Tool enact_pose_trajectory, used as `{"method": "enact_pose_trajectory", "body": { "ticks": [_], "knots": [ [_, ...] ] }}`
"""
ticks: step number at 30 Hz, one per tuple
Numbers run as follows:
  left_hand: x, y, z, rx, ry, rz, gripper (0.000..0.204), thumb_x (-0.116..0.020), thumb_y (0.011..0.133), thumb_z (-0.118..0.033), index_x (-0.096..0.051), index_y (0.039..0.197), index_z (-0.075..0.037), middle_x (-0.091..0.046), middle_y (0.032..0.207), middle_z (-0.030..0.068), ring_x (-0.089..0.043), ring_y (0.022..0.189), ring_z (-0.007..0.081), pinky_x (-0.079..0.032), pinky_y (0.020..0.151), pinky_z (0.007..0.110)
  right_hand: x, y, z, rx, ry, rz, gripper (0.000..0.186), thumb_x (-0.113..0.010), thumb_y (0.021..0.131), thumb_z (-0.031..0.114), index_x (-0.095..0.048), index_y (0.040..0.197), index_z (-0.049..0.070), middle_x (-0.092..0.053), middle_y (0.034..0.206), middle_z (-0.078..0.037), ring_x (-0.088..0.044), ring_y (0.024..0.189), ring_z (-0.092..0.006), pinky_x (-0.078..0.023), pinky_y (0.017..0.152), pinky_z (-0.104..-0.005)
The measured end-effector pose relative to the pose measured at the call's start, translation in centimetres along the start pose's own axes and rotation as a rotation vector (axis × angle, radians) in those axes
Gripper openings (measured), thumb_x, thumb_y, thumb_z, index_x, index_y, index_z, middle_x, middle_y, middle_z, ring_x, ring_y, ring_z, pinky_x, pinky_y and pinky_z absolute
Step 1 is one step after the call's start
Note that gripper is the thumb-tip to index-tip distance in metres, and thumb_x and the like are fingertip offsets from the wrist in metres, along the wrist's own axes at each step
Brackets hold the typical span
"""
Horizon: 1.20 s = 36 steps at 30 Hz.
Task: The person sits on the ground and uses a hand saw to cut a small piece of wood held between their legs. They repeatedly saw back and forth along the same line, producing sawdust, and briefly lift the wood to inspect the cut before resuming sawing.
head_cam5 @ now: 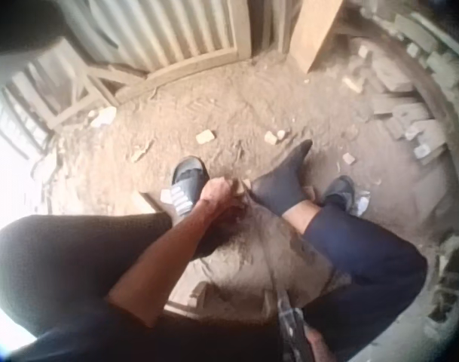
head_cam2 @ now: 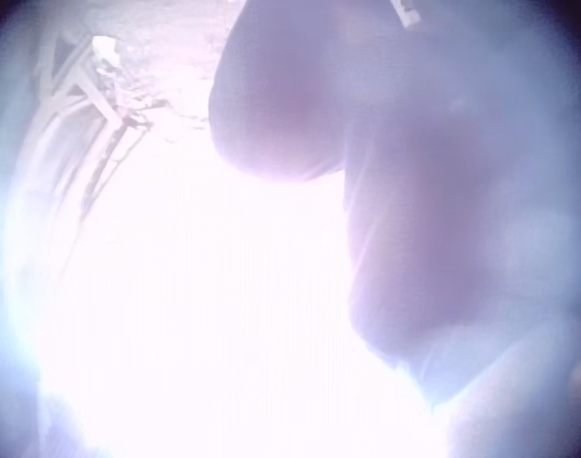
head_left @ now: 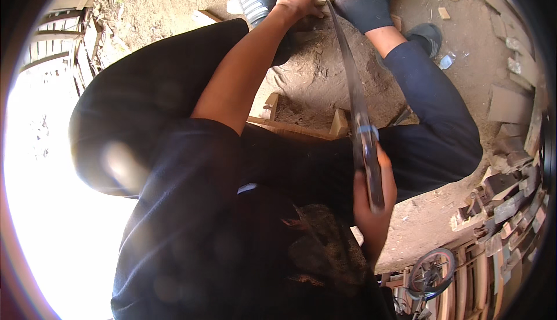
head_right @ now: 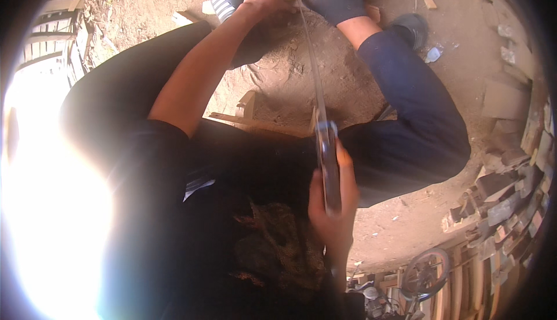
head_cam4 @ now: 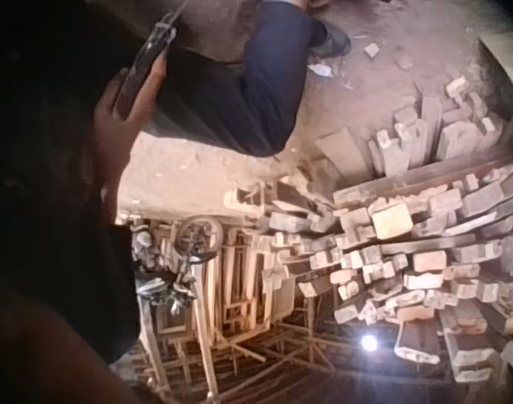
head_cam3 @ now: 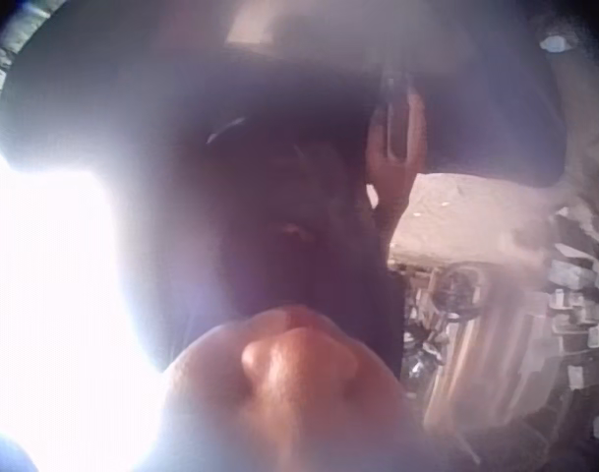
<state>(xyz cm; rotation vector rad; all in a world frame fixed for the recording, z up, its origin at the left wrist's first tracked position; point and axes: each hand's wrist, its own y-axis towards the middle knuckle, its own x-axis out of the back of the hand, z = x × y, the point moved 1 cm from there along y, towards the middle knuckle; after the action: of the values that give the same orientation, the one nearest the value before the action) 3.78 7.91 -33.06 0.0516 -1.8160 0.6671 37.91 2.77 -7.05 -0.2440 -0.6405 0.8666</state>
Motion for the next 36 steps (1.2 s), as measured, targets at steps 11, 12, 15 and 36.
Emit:
{"method": "enact_pose_trajectory", "body": {
  "ticks": [11,12,15,36],
  "knots": [
    [0.2,0.4,-0.3,-0.047,0.018,0.047,0.055,-0.074,0.079,-0.051,-0.063,0.114,-0.010,-0.072,0.101,0.0127,-0.069,0.100,0.0270,-0.055,0.088,0.039,-1.7,1.5,0.7,-0.195,0.059,0.025,0.049,-0.054,0.092,0.001,-0.043,0.140,-0.003,-0.059,0.124,-0.022,-0.060,0.114,-0.0312,-0.044,0.100,-0.0361],
    [0.2,0.1,-0.2,-0.038,0.024,0.050,0.055,-0.074,0.079,-0.051,-0.063,0.113,-0.010,-0.072,0.102,0.0129,-0.069,0.101,0.0269,-0.054,0.089,0.039,-1.9,2.0,1.4,-0.269,0.094,0.039,0.049,-0.053,0.092,0.001,-0.042,0.140,-0.005,-0.058,0.127,-0.023,-0.058,0.119,-0.0334,-0.042,0.103,-0.0372],
    [1.2,1.2,-1.3,-0.056,0.011,0.078,0.054,-0.075,0.078,-0.051,-0.064,0.112,-0.010,-0.071,0.106,0.0132,-0.067,0.104,0.0275,-0.054,0.091,0.039,-0.3,-1.8,1.1,0.016,-0.111,0.006,0.049,-0.053,0.092,0.001,-0.042,0.140,-0.004,-0.058,0.126,-0.022,-0.059,0.118,-0.0322,-0.043,0.102,-0.0368],
    [-0.1,0.6,-0.4,-0.011,0.027,0.062,0.060,-0.074,0.076,-0.057,-0.063,0.114,-0.012,-0.070,0.104,0.0134,-0.067,0.101,0.0310,-0.054,0.087,0.042,0.4,-2.7,0.3,0.060,-0.028,-0.002,0.050,-0.054,0.091,0.001,-0.043,0.139,-0.003,-0.059,0.126,-0.024,-0.059,0.119,-0.0371,-0.043,0.103,-0.0399]
  ]
}}
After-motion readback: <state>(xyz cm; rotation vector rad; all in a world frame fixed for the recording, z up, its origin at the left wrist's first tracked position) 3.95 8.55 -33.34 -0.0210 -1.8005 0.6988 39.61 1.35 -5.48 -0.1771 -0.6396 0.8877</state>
